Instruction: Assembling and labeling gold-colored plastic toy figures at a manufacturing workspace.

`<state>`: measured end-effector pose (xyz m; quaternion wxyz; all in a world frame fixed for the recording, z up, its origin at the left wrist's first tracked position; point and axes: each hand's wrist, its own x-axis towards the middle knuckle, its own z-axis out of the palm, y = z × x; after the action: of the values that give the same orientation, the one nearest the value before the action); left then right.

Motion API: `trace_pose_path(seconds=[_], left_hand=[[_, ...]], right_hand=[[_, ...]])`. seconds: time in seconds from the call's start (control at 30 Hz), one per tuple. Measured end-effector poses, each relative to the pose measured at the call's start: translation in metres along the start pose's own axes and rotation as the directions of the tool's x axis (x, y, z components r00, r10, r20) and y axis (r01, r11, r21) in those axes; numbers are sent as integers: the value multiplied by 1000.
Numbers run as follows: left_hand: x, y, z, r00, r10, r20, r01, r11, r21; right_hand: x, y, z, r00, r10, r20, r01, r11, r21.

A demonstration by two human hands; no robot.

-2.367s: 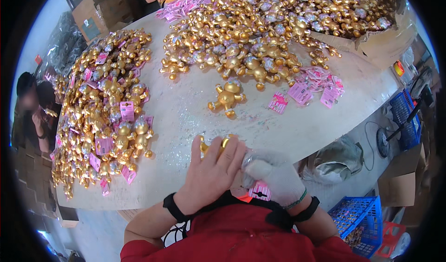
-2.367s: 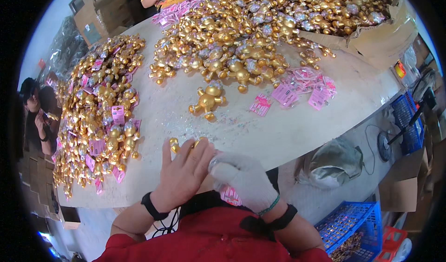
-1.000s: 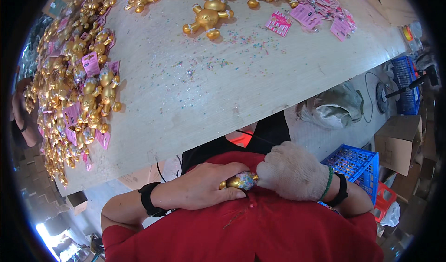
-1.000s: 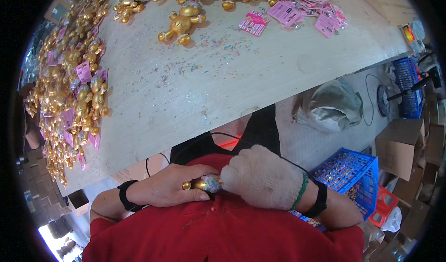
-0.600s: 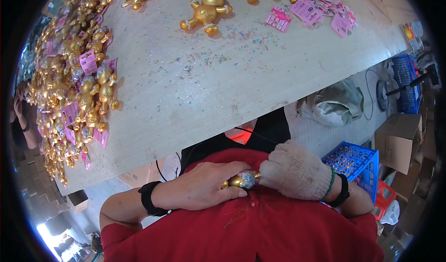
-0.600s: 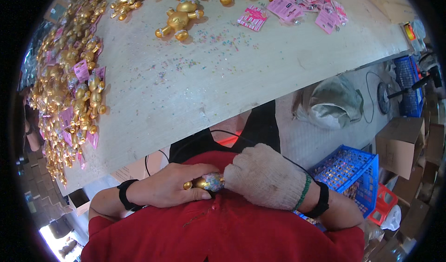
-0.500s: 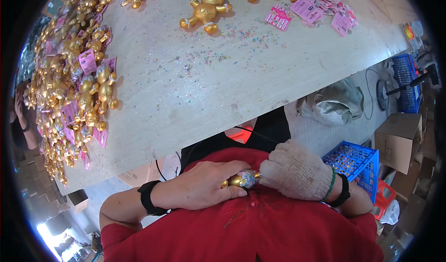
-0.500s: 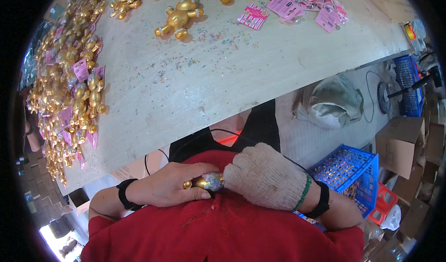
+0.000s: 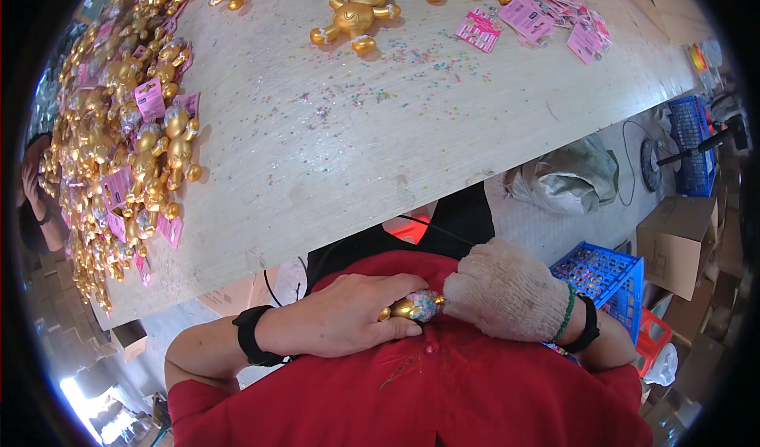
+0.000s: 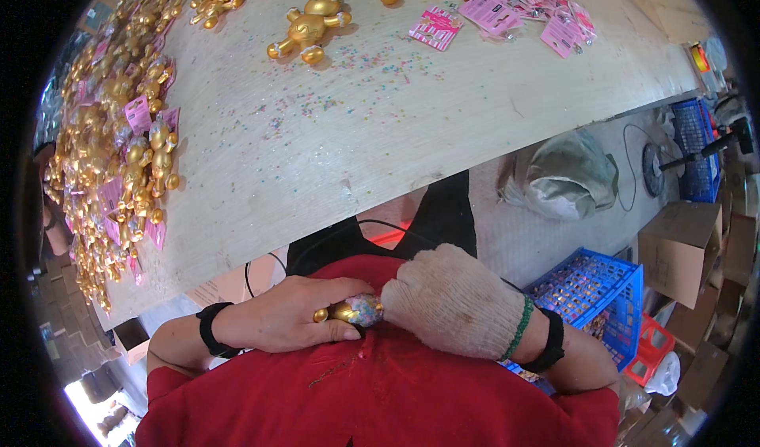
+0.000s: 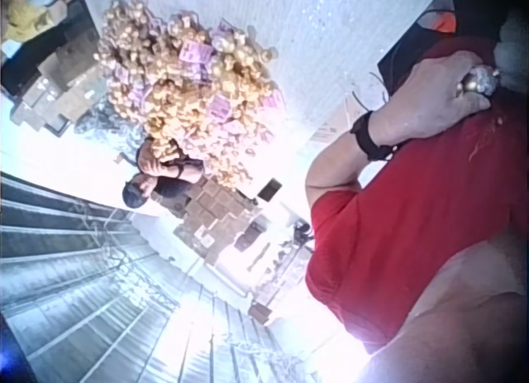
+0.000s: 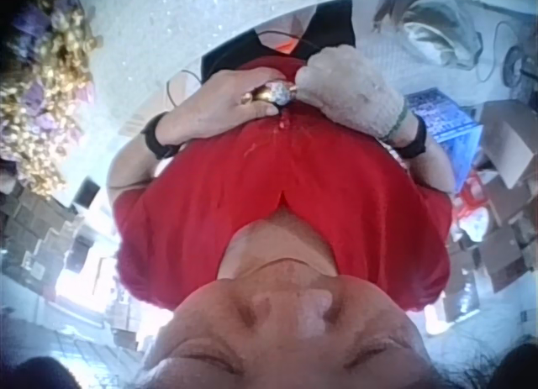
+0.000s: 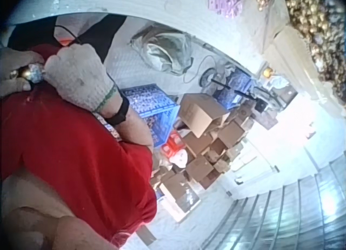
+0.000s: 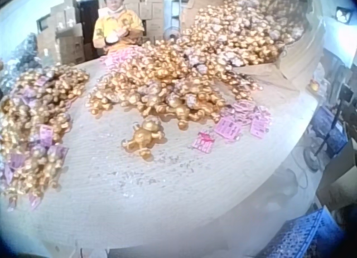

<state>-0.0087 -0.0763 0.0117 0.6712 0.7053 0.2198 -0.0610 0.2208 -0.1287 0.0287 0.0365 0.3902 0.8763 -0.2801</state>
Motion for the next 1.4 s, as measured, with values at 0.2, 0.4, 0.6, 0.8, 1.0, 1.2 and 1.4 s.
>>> trace_pose_path(seconds=[0.2, 0.4, 0.6, 0.8, 1.0, 1.2, 1.4], left_hand=[[1, -3, 1, 1000, -16, 9, 16, 1000, 10], [2, -2, -2, 998, -54, 36, 52, 998, 33], [3, 2, -1, 996, -64, 60, 63, 997, 33], [2, 2, 9, 996, -83, 31, 82, 996, 41], [0, 2, 17, 995, -94, -20, 95, 994, 50], [-1, 4, 6, 997, -70, 26, 69, 997, 37], [-32, 25, -23, 918, 116, -378, -43, 980, 196]], right_hand=[[-1, 1, 3, 1000, -3, -19, 3, 1000, 5], [-2, 1, 5, 1000, 1, -1, -1, 999, 46], [2, -2, 2, 998, -24, 62, 23, 1000, 5], [5, 1, 11, 984, -50, 170, 33, 994, 104], [5, 4, 23, 982, -15, 186, -31, 969, 244], [10, 1, 3, 980, 73, 186, -134, 931, 340], [14, 11, -44, 968, 136, -210, 61, 684, 727]])
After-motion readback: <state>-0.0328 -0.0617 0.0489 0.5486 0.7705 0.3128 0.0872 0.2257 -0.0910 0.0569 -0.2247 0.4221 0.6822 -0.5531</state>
